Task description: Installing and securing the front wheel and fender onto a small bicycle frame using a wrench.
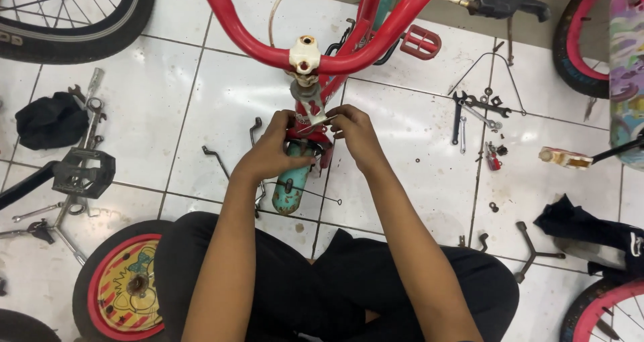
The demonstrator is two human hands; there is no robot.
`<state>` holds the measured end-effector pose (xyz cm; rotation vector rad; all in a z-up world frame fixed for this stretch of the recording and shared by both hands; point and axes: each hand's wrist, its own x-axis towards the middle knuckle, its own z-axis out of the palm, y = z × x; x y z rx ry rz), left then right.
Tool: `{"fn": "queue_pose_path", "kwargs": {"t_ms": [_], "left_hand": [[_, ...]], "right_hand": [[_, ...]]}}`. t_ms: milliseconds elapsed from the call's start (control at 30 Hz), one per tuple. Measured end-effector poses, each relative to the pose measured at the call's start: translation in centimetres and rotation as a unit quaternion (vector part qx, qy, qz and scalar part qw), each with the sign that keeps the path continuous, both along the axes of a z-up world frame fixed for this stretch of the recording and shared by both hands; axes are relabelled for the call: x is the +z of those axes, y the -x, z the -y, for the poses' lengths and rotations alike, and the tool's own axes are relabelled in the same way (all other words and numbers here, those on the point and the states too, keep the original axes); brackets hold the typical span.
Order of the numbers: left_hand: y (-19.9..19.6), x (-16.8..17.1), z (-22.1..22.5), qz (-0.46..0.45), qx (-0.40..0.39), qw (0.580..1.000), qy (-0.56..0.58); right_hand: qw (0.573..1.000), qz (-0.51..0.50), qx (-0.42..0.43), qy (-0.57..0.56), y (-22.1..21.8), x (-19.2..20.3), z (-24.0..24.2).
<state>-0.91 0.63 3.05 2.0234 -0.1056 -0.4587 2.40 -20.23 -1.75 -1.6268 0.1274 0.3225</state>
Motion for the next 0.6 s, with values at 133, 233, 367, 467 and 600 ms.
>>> {"fn": "queue_pose_path", "kwargs": {"t_ms": [133, 233, 367, 467, 600], "left_hand": [[0.6, 0.3, -0.1, 0.01, -0.012, 1.0, -0.022], [0.8, -0.9, 0.3, 0.041, -0.014, 0.996, -0.075], [0.8, -4.0, 0.9, 0.073, -0.004, 0.99, -0.124], [0.5, -4.7, 1.0, 0.098, 0.002, 0.99, -0.102], [1.1, -3.6, 1.5, 0.116, -0.004, 0.99, -0.077]], "right_hand": [[0.999, 0.034, 0.01, 0.036, 2.5, 2.5, -1.2], [0.995, 0.027, 0.031, 0.093, 4.5, 5.6, -3.0], [0.988, 0.046, 0.027, 0.142, 6.2, 6.1, -4.9], [0.981, 0.106, -0.015, 0.162, 6.0, 6.4, -5.2], [0.977, 0.175, -0.067, 0.106, 5.9, 8.8, -6.0]]}}
